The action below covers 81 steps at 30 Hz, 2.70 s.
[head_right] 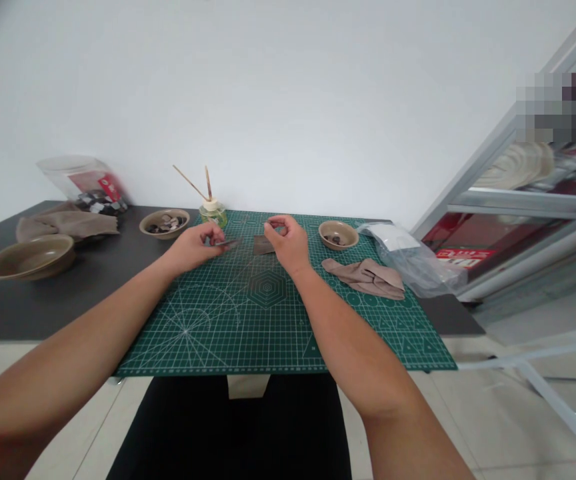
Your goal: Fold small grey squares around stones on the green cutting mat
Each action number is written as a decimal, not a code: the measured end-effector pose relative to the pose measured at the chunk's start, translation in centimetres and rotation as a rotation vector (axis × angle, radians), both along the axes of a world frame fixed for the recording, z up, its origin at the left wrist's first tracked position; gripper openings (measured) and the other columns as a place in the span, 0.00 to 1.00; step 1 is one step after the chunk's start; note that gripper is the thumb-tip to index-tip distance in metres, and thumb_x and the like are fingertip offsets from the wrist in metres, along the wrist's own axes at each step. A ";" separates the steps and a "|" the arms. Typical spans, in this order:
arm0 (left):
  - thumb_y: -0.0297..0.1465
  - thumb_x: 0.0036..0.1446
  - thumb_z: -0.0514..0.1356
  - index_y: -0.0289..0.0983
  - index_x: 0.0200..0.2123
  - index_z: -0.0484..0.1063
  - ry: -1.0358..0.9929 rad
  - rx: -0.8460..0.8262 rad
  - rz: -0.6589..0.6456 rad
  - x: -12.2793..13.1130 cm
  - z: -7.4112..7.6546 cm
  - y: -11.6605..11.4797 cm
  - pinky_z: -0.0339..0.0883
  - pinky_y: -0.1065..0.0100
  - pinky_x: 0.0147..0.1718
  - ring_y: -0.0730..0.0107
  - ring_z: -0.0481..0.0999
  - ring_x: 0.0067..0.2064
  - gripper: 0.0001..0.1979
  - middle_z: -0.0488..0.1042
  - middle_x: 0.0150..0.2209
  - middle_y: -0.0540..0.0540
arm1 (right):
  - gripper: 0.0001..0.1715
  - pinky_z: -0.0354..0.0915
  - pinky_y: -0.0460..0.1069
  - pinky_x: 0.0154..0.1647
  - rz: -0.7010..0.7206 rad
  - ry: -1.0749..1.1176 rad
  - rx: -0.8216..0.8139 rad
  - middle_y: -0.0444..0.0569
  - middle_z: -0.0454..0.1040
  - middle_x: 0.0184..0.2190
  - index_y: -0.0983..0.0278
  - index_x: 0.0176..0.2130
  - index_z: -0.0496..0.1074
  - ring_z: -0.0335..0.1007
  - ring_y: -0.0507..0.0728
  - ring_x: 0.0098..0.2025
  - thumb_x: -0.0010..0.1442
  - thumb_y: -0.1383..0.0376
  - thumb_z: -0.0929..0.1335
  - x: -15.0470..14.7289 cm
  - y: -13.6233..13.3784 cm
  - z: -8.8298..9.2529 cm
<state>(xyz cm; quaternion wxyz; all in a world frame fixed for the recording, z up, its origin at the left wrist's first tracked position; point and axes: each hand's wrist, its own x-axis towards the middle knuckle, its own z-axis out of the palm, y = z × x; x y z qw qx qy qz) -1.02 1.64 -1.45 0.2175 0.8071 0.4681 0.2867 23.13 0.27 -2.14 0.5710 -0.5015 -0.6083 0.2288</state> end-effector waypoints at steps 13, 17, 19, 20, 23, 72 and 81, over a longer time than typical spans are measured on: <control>0.38 0.59 0.60 0.40 0.38 0.78 0.484 0.230 0.049 1.4 -1.4 0.2 0.54 0.54 0.46 0.52 0.70 0.48 0.10 0.78 0.41 0.42 | 0.13 0.61 0.47 0.32 0.084 -0.082 0.019 0.44 0.78 0.35 0.63 0.39 0.76 0.59 0.49 0.24 0.55 0.58 0.71 -0.3 -0.2 0.0; 0.45 0.58 0.62 0.42 0.43 0.81 0.477 0.192 0.037 1.2 -1.7 0.6 0.55 0.52 0.47 0.49 0.69 0.52 0.16 0.78 0.47 0.42 | 0.14 0.62 0.47 0.35 0.109 -0.153 0.028 0.46 0.78 0.37 0.64 0.41 0.77 0.62 0.49 0.26 0.56 0.60 0.71 -0.4 -0.3 -0.1; 0.45 0.57 0.62 0.43 0.47 0.79 0.453 0.180 0.041 0.9 -1.4 0.5 0.56 0.51 0.49 0.47 0.69 0.54 0.18 0.77 0.50 0.42 | 0.14 0.63 0.48 0.36 0.149 -0.202 0.040 0.47 0.78 0.37 0.64 0.42 0.78 0.63 0.50 0.28 0.56 0.62 0.71 -0.4 -0.3 -0.1; 0.45 0.57 0.62 0.44 0.50 0.78 0.434 0.182 0.061 0.7 -1.1 0.5 0.56 0.50 0.49 0.46 0.68 0.55 0.20 0.76 0.52 0.41 | 0.13 0.63 0.48 0.37 0.180 -0.226 0.041 0.47 0.77 0.36 0.64 0.41 0.78 0.64 0.50 0.29 0.56 0.62 0.71 -0.4 -0.4 -0.1; 0.44 0.60 0.58 0.45 0.51 0.76 0.365 0.187 0.283 -0.3 -0.1 0.3 0.58 0.44 0.51 0.41 0.68 0.56 0.19 0.75 0.53 0.39 | 0.10 0.63 0.48 0.38 0.287 -0.290 0.017 0.46 0.77 0.35 0.64 0.37 0.78 0.66 0.51 0.32 0.55 0.61 0.73 -0.6 -0.5 -0.2; 0.31 0.48 0.65 0.38 0.49 0.69 -0.282 0.182 0.116 -0.5 0.0 0.0 0.70 0.64 0.38 0.67 0.75 0.35 0.23 0.76 0.33 0.49 | 0.12 0.62 0.46 0.31 0.793 -0.370 -0.309 0.38 0.69 0.24 0.64 0.34 0.71 0.65 0.49 0.27 0.46 0.71 0.72 -1.3 -1.2 -0.7; 0.33 0.48 0.65 0.36 0.29 0.74 -0.219 0.200 0.099 -0.2 0.4 -0.5 0.68 0.63 0.37 0.68 0.72 0.33 0.06 0.76 0.30 0.48 | 0.09 0.62 0.45 0.33 0.802 -0.468 -0.266 0.39 0.71 0.25 0.64 0.33 0.73 0.66 0.49 0.28 0.49 0.68 0.74 -1.2 -1.4 -0.7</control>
